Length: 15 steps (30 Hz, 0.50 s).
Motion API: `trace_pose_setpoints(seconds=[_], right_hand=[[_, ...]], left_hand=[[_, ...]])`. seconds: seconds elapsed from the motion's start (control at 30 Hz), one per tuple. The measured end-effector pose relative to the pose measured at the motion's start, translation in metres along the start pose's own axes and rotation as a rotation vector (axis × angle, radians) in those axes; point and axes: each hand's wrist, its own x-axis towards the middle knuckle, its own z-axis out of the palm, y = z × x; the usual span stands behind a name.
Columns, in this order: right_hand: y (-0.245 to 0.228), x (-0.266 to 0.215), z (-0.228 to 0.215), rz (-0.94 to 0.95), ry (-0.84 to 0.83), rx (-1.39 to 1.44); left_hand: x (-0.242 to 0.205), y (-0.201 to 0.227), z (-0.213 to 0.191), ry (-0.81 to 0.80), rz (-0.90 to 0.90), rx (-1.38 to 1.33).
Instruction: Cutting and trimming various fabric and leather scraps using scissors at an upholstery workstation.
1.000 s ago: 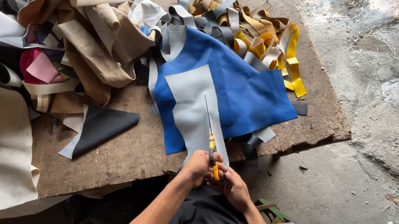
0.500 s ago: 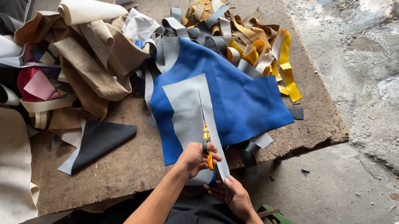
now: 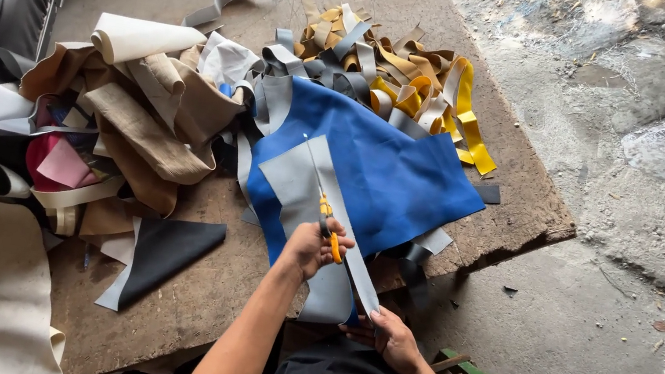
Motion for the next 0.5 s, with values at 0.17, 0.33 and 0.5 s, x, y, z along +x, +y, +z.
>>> trace_pose_setpoints(seconds=[0.17, 0.33, 0.5], right_hand=[[-0.003, 0.000, 0.002, -0.012, 0.012, 0.003], [0.004, 0.006, -0.005, -0.021, 0.023, 0.007], [0.002, 0.000, 0.001, 0.047, 0.091, 0.008]], left_hand=[[-0.005, 0.021, -0.002, 0.011, 0.005, 0.034], [0.003, 0.019, -0.004, 0.031, 0.015, 0.016], [0.015, 0.035, -0.009, 0.009, 0.001, -0.088]])
